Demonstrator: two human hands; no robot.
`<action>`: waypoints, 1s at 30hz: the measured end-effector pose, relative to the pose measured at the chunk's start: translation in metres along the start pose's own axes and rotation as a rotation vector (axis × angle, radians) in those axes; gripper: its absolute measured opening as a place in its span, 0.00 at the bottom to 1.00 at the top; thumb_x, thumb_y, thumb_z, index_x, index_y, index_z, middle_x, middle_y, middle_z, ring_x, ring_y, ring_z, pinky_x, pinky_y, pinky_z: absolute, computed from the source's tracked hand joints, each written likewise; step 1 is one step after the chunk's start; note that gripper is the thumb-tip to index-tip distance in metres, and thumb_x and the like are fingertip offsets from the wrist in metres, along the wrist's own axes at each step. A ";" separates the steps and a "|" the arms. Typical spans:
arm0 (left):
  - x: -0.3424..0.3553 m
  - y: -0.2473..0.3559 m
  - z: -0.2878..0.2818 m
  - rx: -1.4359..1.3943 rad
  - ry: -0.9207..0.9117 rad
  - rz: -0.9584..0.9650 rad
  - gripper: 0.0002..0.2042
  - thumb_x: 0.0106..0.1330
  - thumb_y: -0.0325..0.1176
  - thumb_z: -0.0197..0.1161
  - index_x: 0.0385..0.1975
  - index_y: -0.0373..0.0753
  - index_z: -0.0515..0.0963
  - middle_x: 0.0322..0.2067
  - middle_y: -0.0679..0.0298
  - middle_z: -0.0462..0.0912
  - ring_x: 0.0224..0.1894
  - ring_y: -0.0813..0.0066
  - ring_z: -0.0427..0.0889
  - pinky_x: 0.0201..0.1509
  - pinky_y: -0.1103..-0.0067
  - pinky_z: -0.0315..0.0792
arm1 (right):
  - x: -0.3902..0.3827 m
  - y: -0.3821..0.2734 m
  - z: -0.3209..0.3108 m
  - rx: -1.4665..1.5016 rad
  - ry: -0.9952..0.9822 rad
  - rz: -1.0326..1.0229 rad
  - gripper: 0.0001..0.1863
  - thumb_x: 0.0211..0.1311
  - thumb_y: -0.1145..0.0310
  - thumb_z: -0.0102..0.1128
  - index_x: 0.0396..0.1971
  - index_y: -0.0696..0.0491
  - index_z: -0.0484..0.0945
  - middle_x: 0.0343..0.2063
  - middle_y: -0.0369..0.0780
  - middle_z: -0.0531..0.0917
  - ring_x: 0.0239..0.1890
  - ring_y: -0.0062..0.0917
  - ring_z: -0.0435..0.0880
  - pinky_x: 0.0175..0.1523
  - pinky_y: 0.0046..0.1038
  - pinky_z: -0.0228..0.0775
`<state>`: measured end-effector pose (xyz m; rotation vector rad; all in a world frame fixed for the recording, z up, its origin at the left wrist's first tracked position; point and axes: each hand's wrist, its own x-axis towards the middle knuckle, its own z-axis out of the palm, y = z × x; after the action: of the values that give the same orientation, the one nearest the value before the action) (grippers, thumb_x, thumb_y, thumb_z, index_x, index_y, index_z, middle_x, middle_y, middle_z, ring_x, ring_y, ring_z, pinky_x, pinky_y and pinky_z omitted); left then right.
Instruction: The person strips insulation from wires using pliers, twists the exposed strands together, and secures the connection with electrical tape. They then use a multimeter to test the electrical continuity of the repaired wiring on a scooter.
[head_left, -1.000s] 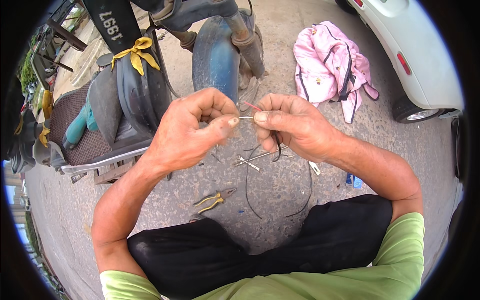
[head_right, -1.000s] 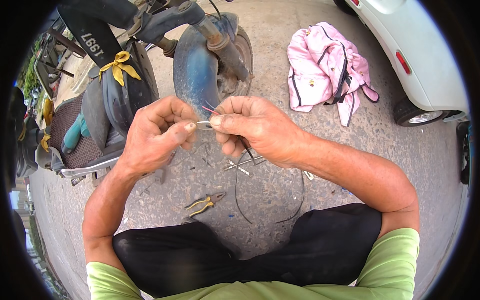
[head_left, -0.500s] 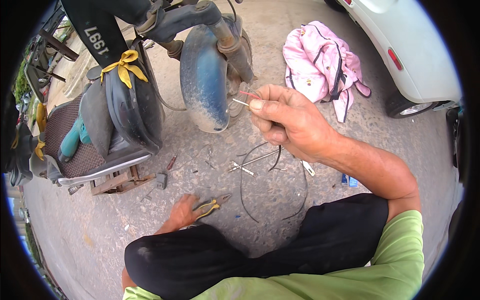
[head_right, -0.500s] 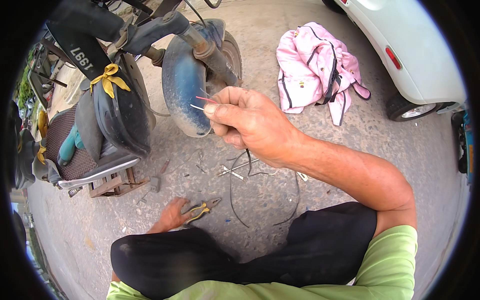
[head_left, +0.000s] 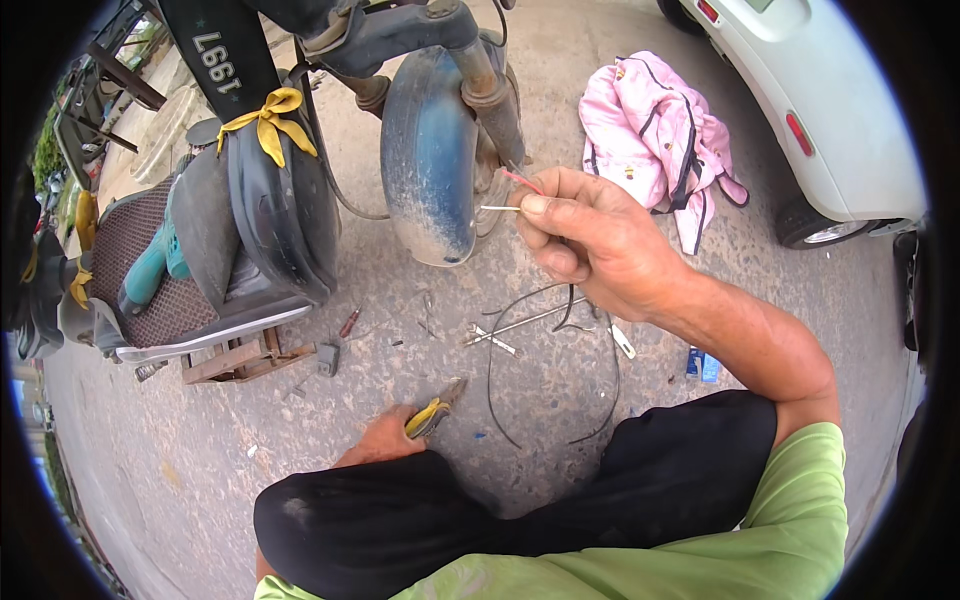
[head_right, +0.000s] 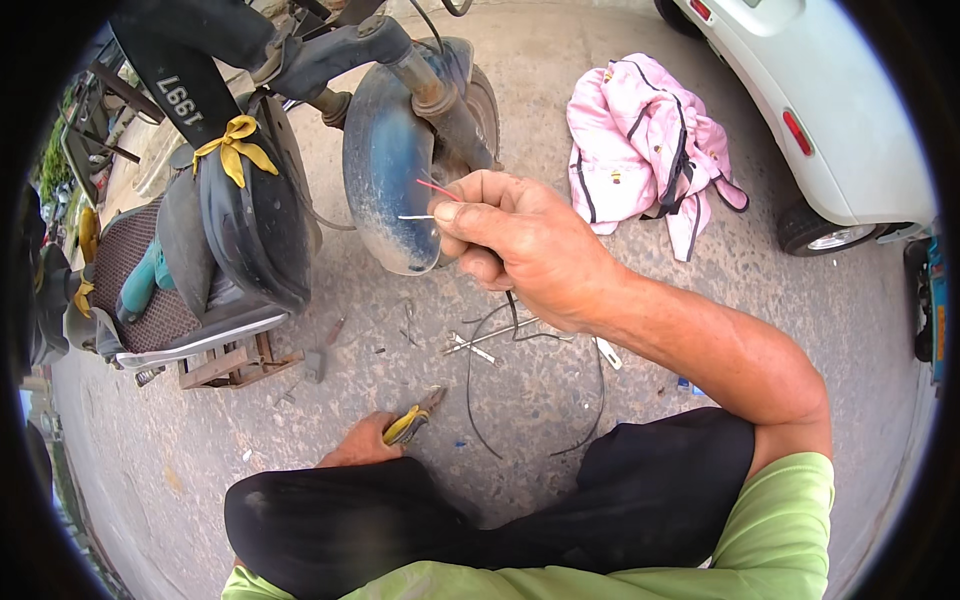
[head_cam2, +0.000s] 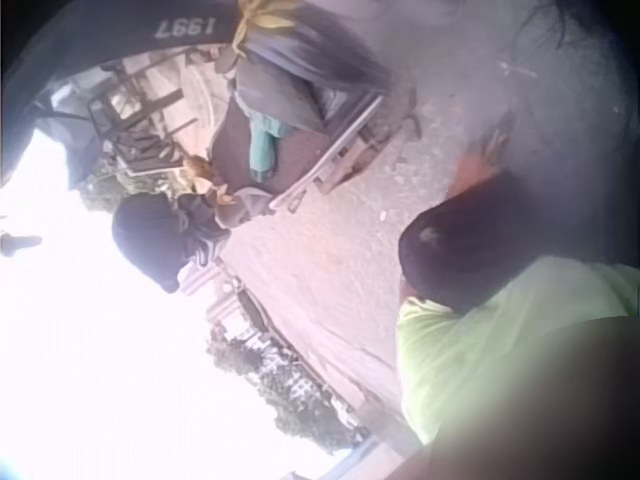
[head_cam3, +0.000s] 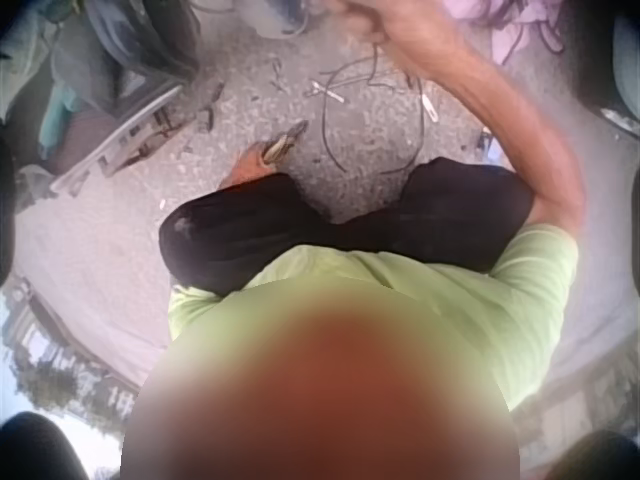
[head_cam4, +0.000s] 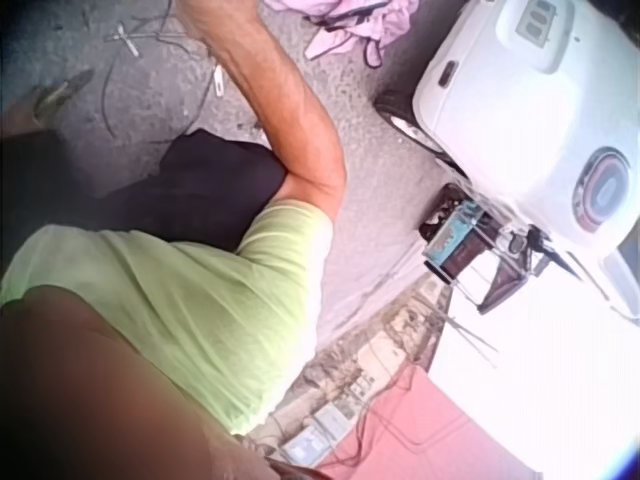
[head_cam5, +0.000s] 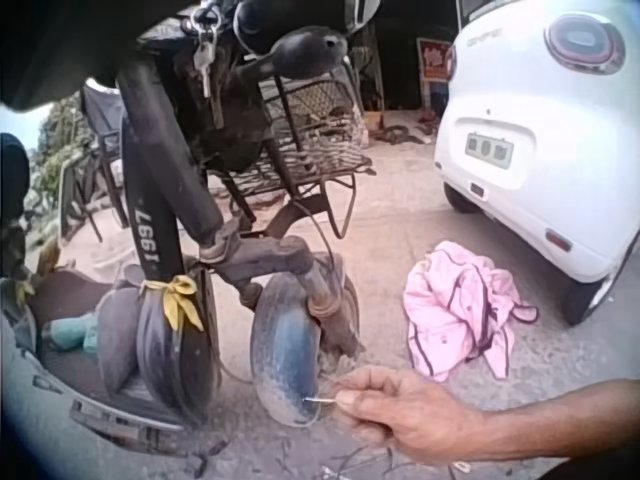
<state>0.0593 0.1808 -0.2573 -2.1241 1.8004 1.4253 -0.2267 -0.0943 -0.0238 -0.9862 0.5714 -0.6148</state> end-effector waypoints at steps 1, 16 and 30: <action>0.001 -0.005 -0.009 -0.143 -0.123 -0.010 0.22 0.61 0.37 0.62 0.54 0.34 0.73 0.35 0.54 0.79 0.37 0.60 0.81 0.40 0.67 0.75 | -0.001 -0.001 -0.001 0.014 0.012 0.001 0.08 0.70 0.66 0.55 0.40 0.55 0.72 0.27 0.33 0.72 0.22 0.12 0.65 0.25 0.16 0.54; -0.008 0.231 -0.198 -0.848 -0.319 0.402 0.21 0.65 0.38 0.63 0.52 0.32 0.68 0.37 0.55 0.82 0.36 0.67 0.84 0.42 0.69 0.77 | -0.008 -0.029 -0.014 0.007 0.123 -0.180 0.10 0.65 0.71 0.59 0.44 0.56 0.75 0.34 0.36 0.80 0.31 0.15 0.76 0.32 0.17 0.64; -0.001 0.232 -0.165 -0.938 -0.004 0.550 0.11 0.68 0.32 0.62 0.47 0.36 0.76 0.52 0.53 0.80 0.49 0.73 0.78 0.53 0.72 0.72 | -0.011 -0.021 -0.025 -0.100 0.177 -0.179 0.11 0.64 0.70 0.61 0.45 0.55 0.75 0.35 0.35 0.83 0.36 0.16 0.80 0.37 0.19 0.67</action>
<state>-0.0226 0.0157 -0.0408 -1.9027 2.0515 2.8561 -0.2559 -0.1096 -0.0140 -1.0919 0.6795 -0.8451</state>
